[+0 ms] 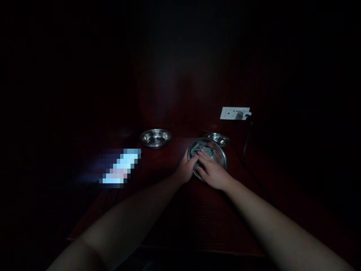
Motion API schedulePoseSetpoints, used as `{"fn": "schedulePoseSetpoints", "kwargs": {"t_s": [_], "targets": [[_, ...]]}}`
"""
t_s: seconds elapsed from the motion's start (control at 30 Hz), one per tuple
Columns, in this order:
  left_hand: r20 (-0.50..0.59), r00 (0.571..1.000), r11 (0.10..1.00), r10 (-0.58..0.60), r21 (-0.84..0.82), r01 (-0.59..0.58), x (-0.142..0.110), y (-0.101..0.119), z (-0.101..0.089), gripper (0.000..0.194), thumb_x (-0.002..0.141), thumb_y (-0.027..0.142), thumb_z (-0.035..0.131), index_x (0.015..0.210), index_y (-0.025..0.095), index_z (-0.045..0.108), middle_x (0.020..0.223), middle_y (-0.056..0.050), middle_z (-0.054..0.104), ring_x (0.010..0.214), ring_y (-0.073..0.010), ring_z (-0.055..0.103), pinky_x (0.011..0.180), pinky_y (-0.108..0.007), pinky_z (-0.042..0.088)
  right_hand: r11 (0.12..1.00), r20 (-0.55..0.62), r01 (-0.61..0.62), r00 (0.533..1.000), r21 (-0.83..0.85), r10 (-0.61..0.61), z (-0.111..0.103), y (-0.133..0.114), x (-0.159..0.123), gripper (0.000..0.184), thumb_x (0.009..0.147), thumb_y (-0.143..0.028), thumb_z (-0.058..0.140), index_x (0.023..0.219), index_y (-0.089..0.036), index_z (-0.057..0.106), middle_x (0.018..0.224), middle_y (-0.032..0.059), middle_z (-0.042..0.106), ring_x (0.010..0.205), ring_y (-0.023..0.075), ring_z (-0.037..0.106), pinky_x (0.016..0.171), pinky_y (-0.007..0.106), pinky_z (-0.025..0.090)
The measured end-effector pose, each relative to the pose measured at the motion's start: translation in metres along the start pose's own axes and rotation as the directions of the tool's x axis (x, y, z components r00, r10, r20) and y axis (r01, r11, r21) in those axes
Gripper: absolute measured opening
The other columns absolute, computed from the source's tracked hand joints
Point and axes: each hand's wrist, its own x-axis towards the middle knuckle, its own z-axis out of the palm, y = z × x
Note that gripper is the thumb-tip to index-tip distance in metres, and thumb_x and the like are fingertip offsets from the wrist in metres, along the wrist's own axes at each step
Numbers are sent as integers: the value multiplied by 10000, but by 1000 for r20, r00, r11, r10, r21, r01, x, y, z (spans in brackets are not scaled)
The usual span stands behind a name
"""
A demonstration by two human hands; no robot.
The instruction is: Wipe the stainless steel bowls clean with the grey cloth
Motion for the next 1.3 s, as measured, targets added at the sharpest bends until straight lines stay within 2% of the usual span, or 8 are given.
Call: {"fn": "schedulePoseSetpoints", "kwargs": {"t_s": [0.23,0.37,0.47,0.63,0.77,0.9,1.1,1.3], "targets": [[18,1000,999,10,-50,-9,0,2,0,388,767,208,516,1154,187,500,1175,-49,580,1136,-199,499,1038,-357,300,975,37,-186,981,-118,192,-5,-3,2,544,844,-319,426,1356,-149,357,1437,151,280,1338,295,188,1048,515,218],[26,1000,999,10,-54,-8,0,2,0,396,771,211,512,1166,191,494,1192,-50,573,1143,-203,495,1036,-364,305,959,38,-219,973,-181,229,-7,-5,4,543,845,-341,425,1351,-153,368,1445,148,263,1335,286,206,1050,479,228],[22,1000,999,20,-41,-20,0,0,0,410,773,212,509,1182,188,486,1198,-53,570,1144,-205,495,1036,-365,307,942,25,-237,968,-238,249,-8,-6,4,539,842,-353,426,1331,-129,400,1420,159,314,1319,272,255,1058,422,236],[23,999,999,32,1,-32,0,3,1,443,775,212,500,1217,189,466,1225,-53,554,1154,-207,483,1036,-364,304,901,-8,-282,955,-330,297,-16,-11,5,510,853,-394,383,1253,-97,495,1300,169,483,1222,272,418,1023,369,301],[23,997,994,67,87,-69,-4,8,1,458,789,217,489,1245,195,446,1257,-48,529,1176,-206,462,1038,-352,301,858,-28,-336,935,-388,353,-22,-18,5,468,847,-442,370,1145,-149,582,1114,136,620,1013,272,569,882,372,413],[8,996,984,92,155,-92,-5,11,-1,468,803,221,469,1268,192,421,1264,-50,521,1180,-200,458,1037,-342,300,832,9,-360,916,-423,401,-25,-20,5,444,834,-483,369,991,-174,647,917,118,668,851,254,607,722,339,446],[-96,991,963,98,259,-70,-4,12,-8,479,809,218,452,1285,189,405,1252,-57,526,1159,-196,471,1019,-334,315,880,85,-329,922,-343,378,-23,-18,4,417,836,-483,372,792,-197,672,774,87,672,739,206,611,647,291,410],[-127,985,959,119,271,-81,-6,12,-13,480,819,225,433,1297,207,398,1261,-50,524,1159,-193,474,1012,-332,323,960,154,-265,949,-93,276,-19,-13,4,393,843,-440,394,666,-191,641,637,40,644,600,153,582,586,259,387]]}}
